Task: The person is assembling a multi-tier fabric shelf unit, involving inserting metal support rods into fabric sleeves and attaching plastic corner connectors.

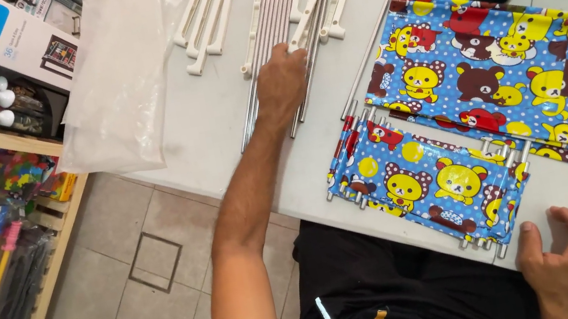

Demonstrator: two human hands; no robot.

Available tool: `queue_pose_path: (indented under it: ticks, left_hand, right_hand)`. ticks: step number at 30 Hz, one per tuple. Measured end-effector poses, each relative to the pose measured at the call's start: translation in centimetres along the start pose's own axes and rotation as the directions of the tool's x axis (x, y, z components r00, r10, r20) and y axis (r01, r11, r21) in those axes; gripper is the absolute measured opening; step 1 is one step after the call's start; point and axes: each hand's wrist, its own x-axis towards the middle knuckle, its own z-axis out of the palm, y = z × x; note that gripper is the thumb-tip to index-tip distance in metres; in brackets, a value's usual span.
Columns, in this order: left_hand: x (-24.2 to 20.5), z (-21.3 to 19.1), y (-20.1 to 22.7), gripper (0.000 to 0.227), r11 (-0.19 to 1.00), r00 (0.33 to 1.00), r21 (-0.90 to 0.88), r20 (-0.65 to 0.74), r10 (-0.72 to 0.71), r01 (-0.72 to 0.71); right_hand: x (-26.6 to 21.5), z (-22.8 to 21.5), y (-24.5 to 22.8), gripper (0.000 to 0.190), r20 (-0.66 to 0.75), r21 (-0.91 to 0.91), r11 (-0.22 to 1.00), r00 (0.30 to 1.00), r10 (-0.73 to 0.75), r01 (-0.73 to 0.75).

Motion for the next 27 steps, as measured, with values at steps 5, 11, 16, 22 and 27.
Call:
queue_pose_path:
  ticks: [5, 11, 16, 22, 27]
  left_hand:
    - [-1.3, 0.0, -2.0, 0.014, 0.985, 0.992, -0.119, -0.03, -0.126, 0.122]
    - [-3.2, 0.3, -2.5, 0.015, 0.989, 0.989, -0.075, -0.067, -0.129, 0.124]
    - [-3.4, -0.1, -3.5, 0.015, 0.998, 0.98, 0.008, -0.194, -0.053, 0.056]
    - [-3.7, -1.3, -2.6, 0.048, 0.998, 0.998, -0.057, -0.048, -0.041, 0.038]
    - [-2.3, -0.7, -1.4, 0.038, 0.997, 0.994, -0.078, 0.108, -0.009, 0.017]
  right_hand:
    - [-0.1, -0.1, 0.1, 0.047, 0.002, -0.027, 0.999, 1.0, -0.028, 0.028]
    - [0.0, -0.2, 0.2, 0.049, 0.021, -0.032, 0.998, 0.999, -0.046, 0.047]
    - [-0.2, 0.1, 0.4, 0.047, -0.009, -0.056, 0.995, 0.997, -0.08, 0.079]
    - [-0.3, 0.4, 0.9, 0.047, 0.009, -0.078, 0.994, 0.997, -0.074, 0.074]
    - [0.0, 0.1, 0.6, 0.045, 0.007, -0.08, 0.993, 0.996, -0.084, 0.085]
